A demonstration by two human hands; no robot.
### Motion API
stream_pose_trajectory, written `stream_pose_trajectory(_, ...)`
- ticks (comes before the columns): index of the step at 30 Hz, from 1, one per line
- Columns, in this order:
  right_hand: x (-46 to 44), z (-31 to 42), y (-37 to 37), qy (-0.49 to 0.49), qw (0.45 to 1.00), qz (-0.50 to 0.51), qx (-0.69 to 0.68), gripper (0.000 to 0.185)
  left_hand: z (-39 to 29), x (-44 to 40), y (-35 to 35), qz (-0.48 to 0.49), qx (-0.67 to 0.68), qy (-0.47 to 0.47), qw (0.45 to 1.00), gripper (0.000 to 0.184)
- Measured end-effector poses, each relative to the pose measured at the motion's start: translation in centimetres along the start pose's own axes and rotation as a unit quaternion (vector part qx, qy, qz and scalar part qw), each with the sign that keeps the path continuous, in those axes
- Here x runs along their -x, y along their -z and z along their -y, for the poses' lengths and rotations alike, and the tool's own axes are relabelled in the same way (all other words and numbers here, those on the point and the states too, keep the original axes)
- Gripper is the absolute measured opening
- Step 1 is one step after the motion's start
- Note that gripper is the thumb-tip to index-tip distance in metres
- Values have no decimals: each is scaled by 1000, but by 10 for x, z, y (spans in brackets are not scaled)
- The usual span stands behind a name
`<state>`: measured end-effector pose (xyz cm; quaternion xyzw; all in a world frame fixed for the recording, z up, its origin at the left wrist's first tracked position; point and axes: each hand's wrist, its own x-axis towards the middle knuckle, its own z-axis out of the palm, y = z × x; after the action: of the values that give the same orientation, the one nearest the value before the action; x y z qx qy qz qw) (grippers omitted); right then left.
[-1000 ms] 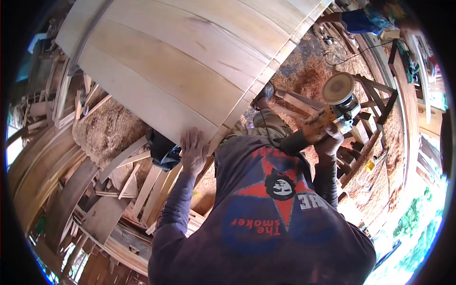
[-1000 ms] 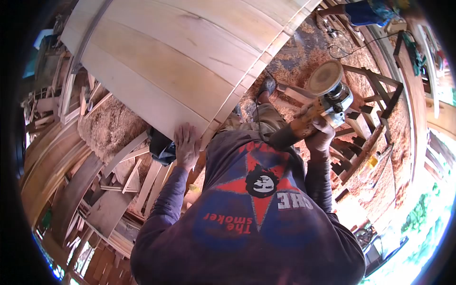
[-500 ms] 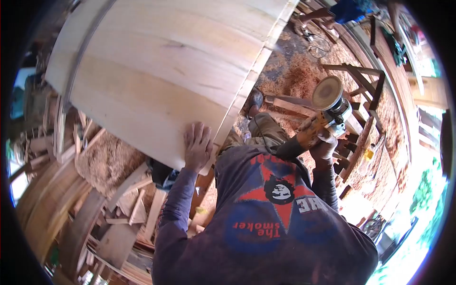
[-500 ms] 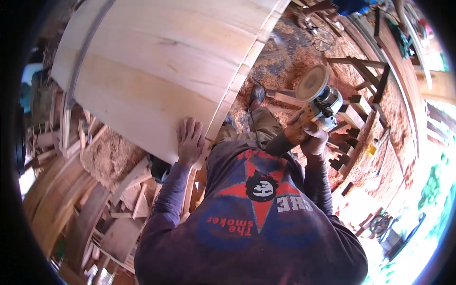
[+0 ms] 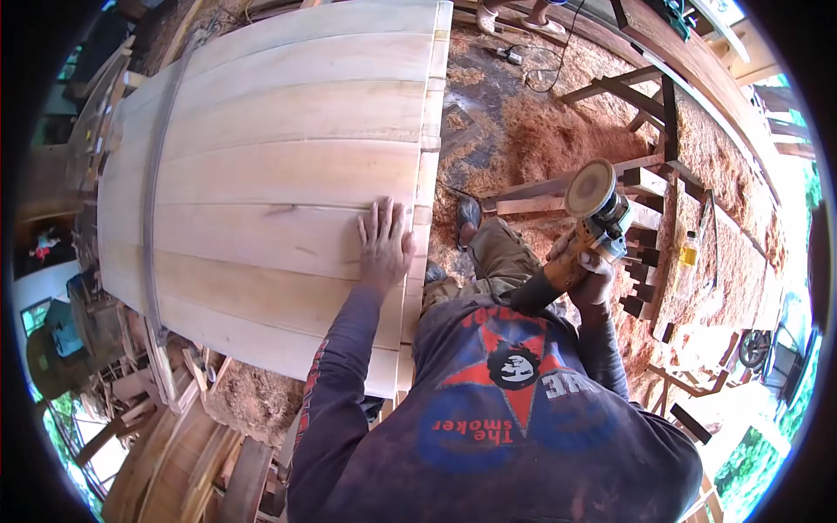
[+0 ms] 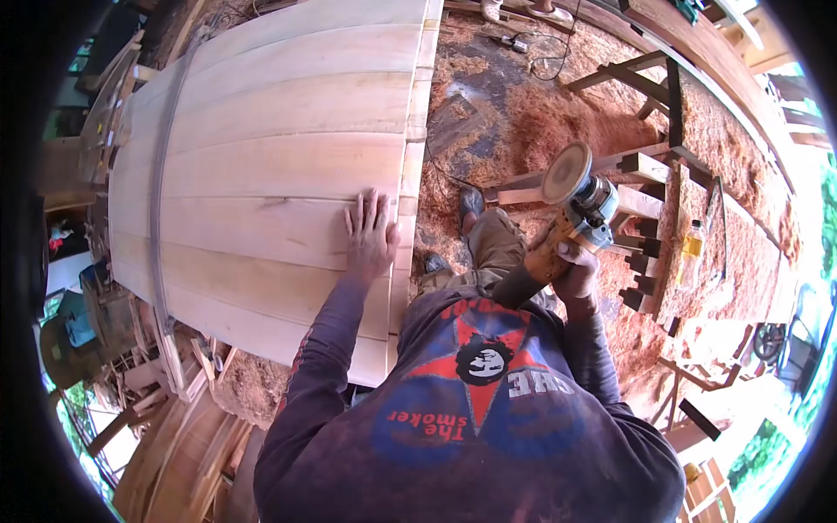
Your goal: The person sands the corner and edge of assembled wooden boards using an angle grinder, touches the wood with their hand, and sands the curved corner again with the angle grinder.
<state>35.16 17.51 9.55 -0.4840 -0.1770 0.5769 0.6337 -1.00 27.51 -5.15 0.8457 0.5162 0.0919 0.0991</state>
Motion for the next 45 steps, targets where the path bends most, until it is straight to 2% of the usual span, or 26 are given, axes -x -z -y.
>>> stream_pose_trajectory(9, -92, 13, -15, -49, 999, -9, 5, 68, 11, -153, -19, -11, 0, 26, 1000, 66)
stream_pose_trajectory(15, -140, 26, -16, -104, 994, 19, 10, 69, 27, -253, -33, -65, -19, 26, 997, 61)
stream_pose_trajectory(20, -165, 31, -6, -108, 994, 27, -2, 69, 50, -322, -32, -73, -11, 2, 997, 68)
stream_pose_trajectory(24, -170, 42, -8, -109, 994, 18, 1, 69, 49, -352, -32, -86, -16, 25, 996, 72)
stream_pose_trajectory(31, -164, 48, -6, -94, 995, 23, -1, 67, 36, -307, -42, -96, -22, 23, 995, 69)
stream_pose_trajectory(40, -116, 31, -27, -57, 997, 54, -2, 68, -3, -168, -27, -62, -3, 32, 998, 64)
stream_pose_trajectory(42, -100, 26, -35, -61, 997, 55, -13, 67, -32, -122, -29, -52, 92, 63, 992, 64)
stream_pose_trajectory(43, -93, 22, -38, -58, 997, 59, -5, 67, -51, -100, -30, -9, 148, 61, 987, 65)
stream_pose_trajectory(44, -88, 16, -38, -52, 996, 67, -8, 67, -70, -95, 14, 189, 252, 42, 948, 59)
stream_pose_trajectory(45, -85, 11, -39, -47, 996, 76, -11, 66, -90, -77, 20, 217, 382, 37, 898, 58)
